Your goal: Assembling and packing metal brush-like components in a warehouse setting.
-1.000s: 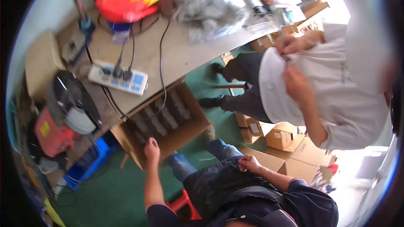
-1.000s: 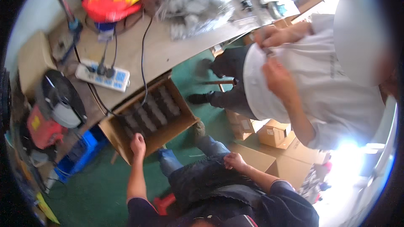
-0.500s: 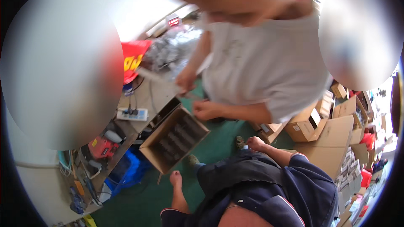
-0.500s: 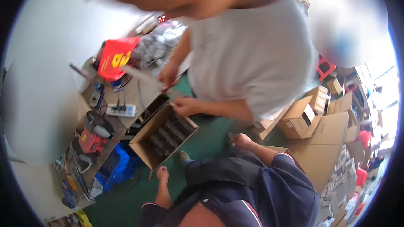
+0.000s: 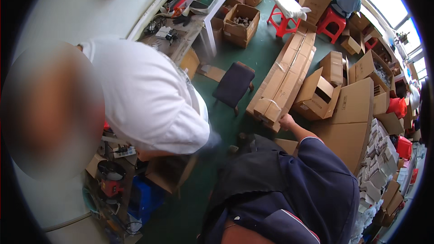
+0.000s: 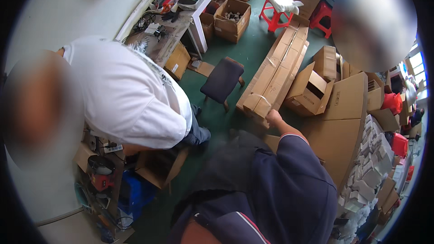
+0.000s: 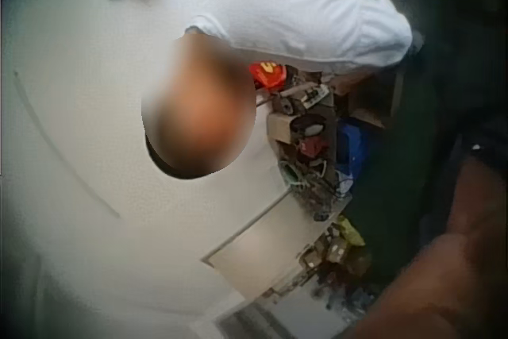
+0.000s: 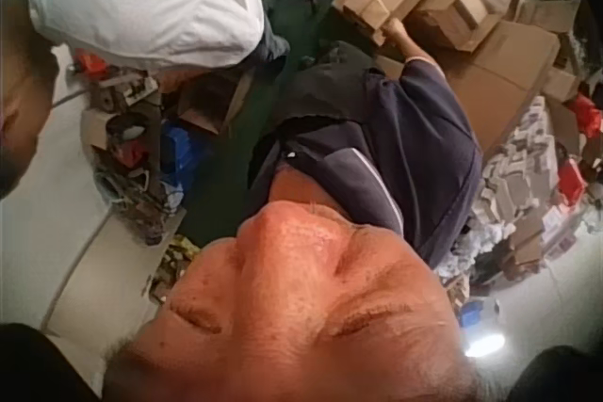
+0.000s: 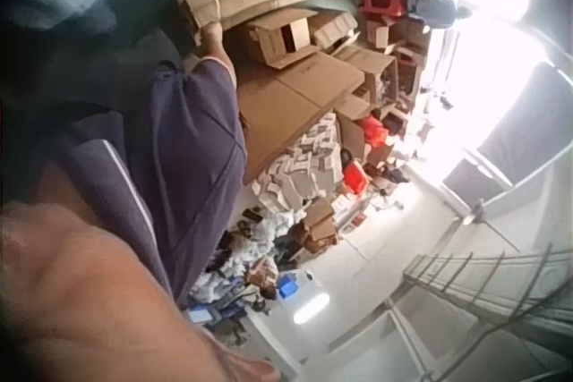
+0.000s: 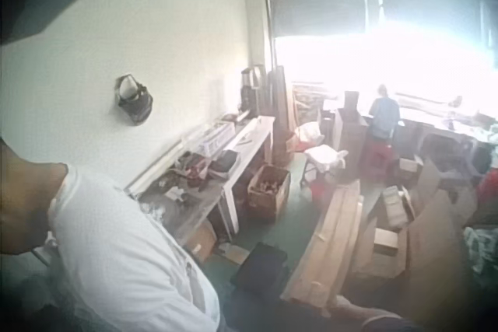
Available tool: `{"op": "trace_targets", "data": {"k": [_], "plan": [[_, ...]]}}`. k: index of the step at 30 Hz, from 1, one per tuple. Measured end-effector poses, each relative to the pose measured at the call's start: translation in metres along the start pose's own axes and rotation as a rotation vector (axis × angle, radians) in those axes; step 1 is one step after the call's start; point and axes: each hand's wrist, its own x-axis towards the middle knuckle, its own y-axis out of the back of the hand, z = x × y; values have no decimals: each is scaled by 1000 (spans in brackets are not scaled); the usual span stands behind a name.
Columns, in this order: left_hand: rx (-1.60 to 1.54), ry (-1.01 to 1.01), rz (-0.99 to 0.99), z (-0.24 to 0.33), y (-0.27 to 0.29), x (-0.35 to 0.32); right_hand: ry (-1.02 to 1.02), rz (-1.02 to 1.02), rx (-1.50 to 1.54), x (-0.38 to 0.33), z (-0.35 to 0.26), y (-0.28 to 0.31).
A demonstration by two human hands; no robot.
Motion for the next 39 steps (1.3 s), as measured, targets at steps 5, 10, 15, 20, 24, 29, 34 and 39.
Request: {"op": "trace_targets", "data": {"k": [5,10,15,20,24,29,34,39], "plan": [[36,58,-156,35,-12,33,52,-144,345,-14,25,-29],[138,40,-80,47,-25,-1,624,-85,-274,1,-27,-50],[38,105,66,100,-71,15,722,-344,-460,73,-45,1],[-28,232,361,154,-62,25,290,-312,-346,143,-139,48],[-47,302,538,201,-39,45,218,-136,-246,174,-193,55],[-81,360,770,260,19,94,401,-190,-188,154,-260,0],[-149,413,961,346,76,130,552,-560,-248,87,-286,-72],[-247,480,1158,413,144,168,1283,-287,-614,102,-314,-92]]}}
